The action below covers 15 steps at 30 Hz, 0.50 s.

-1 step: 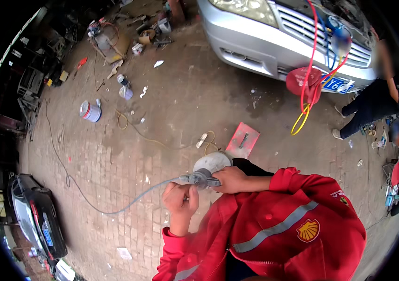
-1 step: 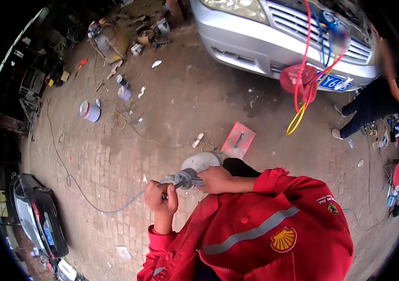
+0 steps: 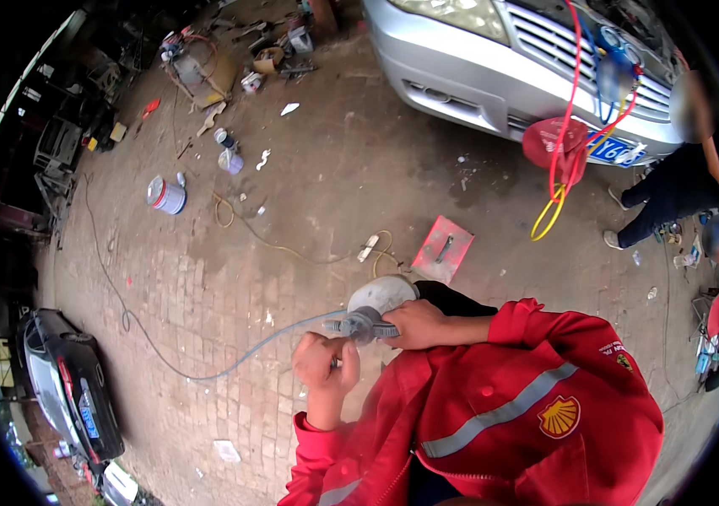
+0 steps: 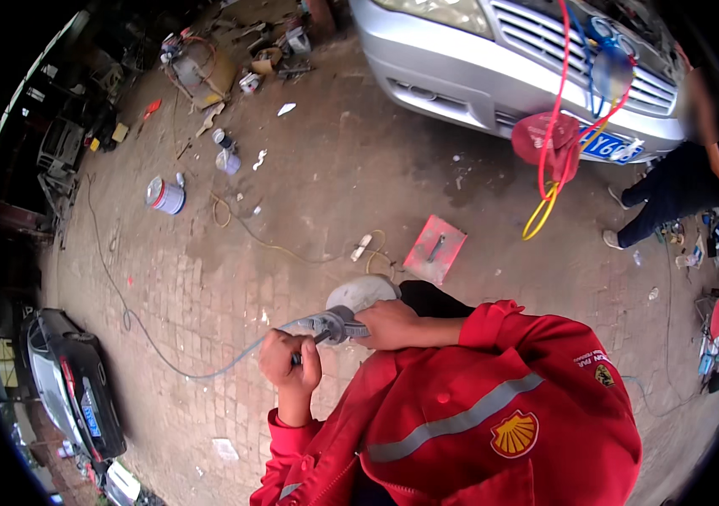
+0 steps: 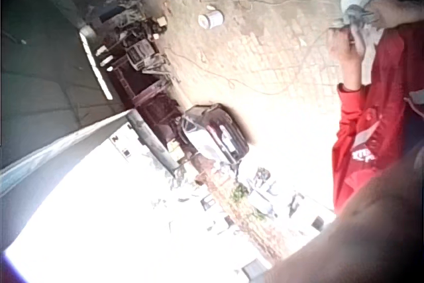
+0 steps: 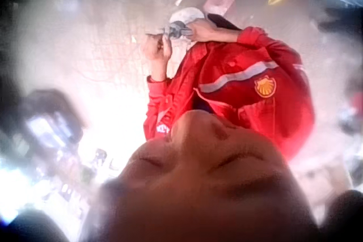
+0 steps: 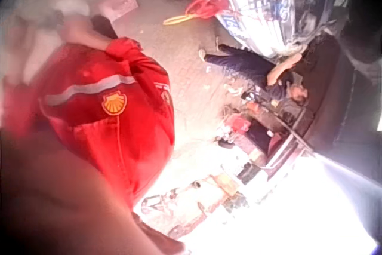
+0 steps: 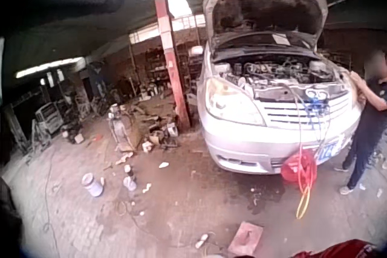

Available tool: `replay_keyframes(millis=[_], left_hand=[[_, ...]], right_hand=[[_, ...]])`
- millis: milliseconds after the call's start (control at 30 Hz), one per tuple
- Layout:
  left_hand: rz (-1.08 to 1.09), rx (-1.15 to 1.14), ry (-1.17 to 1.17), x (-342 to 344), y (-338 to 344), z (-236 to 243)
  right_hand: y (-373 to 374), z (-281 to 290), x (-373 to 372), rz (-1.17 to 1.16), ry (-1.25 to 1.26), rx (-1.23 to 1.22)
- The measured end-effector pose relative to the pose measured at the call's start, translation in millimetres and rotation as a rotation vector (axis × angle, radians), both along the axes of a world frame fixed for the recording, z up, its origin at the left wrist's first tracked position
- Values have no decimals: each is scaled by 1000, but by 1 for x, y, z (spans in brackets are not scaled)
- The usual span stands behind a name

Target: The person works on a car engine with the hood open, using a spray gun to apply fluid to engine components and adjusting a manifold gauge set. They then move to the front of the car and touch the tire.

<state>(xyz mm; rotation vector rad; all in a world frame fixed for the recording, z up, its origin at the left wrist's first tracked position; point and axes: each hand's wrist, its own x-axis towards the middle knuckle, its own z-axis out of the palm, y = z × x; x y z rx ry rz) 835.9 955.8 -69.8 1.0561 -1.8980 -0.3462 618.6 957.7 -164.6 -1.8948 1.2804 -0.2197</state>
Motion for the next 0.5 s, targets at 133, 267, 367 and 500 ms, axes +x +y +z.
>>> replay_keyframes(millis=[133, 267, 367, 500], left_hand=[[31, -13, 138, 15, 6, 13], [97, -7, 150, 14, -7, 26], [121, 13, 148, 20, -29, 26], [174, 214, 486, 28, -97, -20]], right_hand=[[-17, -1, 29, 155, -93, 36], [-42, -24, 55, 217, -284, 81], [-76, -24, 67, 279, -326, 11], [-148, -45, 59, 268, -249, 25]])
